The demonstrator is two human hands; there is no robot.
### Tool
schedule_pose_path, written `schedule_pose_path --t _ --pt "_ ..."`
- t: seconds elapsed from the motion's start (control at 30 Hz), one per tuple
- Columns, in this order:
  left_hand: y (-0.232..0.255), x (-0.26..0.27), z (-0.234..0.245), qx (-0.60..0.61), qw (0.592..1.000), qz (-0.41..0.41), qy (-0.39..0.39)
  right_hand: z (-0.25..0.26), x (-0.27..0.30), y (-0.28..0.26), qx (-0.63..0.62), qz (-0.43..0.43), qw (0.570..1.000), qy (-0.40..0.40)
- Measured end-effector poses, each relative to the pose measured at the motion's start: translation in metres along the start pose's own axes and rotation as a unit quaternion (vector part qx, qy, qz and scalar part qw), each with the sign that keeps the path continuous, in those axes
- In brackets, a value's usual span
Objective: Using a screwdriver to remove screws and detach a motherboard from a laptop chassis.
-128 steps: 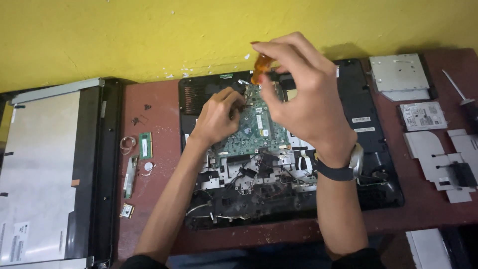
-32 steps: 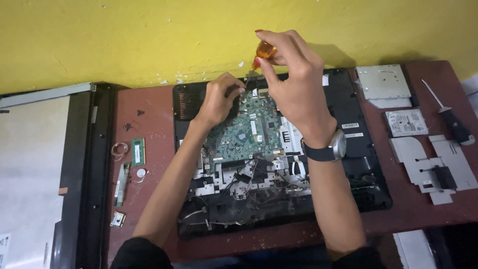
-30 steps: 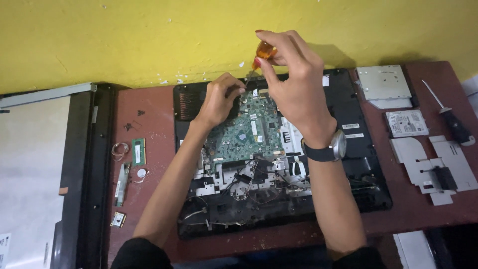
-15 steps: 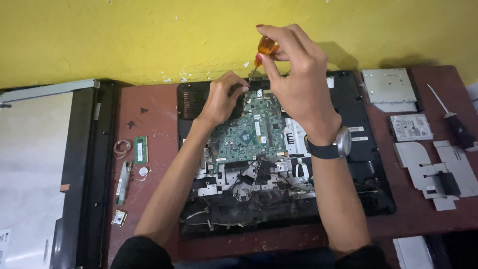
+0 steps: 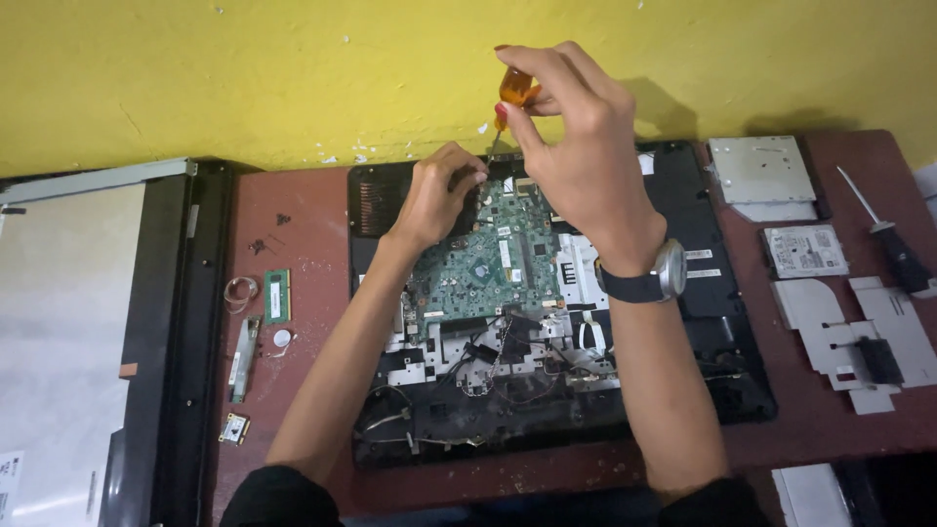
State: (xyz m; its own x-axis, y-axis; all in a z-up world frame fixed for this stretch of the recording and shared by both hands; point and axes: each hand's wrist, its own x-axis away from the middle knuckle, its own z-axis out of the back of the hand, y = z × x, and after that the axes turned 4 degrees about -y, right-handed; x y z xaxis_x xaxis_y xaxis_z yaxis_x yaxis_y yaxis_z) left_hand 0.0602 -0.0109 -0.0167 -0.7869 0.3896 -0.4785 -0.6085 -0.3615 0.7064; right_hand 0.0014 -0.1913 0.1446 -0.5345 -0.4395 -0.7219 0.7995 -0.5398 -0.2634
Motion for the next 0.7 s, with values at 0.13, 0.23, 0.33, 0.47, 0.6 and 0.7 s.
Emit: schedule_pose_path --t 0.13,0.23,0.33,0.47,0.6,0.7 --pt "-0.002 0.000 -0.002 0.002 1.000 0.002 -0.002 -0.006 -0.006 0.012 -0.015 -0.001 1.000 0.003" --pt "-0.007 0.001 -0.005 -0.012 1.000 0.005 0.003 -0.014 -0.014 0.025 -0.072 0.012 0.997 0.021" --pt "-0.007 0.001 -0.003 -0.012 1.000 -0.009 0.000 -0.018 -0.023 0.042 -0.024 0.071 0.994 0.079" --pt "-0.013 0.002 -0.003 -0.008 1.000 -0.003 -0.003 -0.019 -0.033 0.057 -0.023 0.044 0.995 0.084" --pt "-0.015 0.003 -0.006 -0.044 0.999 0.009 -0.025 -0.017 -0.032 0.058 -0.018 0.036 0.994 0.100" --pt "-0.013 0.003 -0.007 -0.089 0.995 0.019 -0.044 -0.011 -0.026 0.050 -0.026 0.047 0.993 0.103"
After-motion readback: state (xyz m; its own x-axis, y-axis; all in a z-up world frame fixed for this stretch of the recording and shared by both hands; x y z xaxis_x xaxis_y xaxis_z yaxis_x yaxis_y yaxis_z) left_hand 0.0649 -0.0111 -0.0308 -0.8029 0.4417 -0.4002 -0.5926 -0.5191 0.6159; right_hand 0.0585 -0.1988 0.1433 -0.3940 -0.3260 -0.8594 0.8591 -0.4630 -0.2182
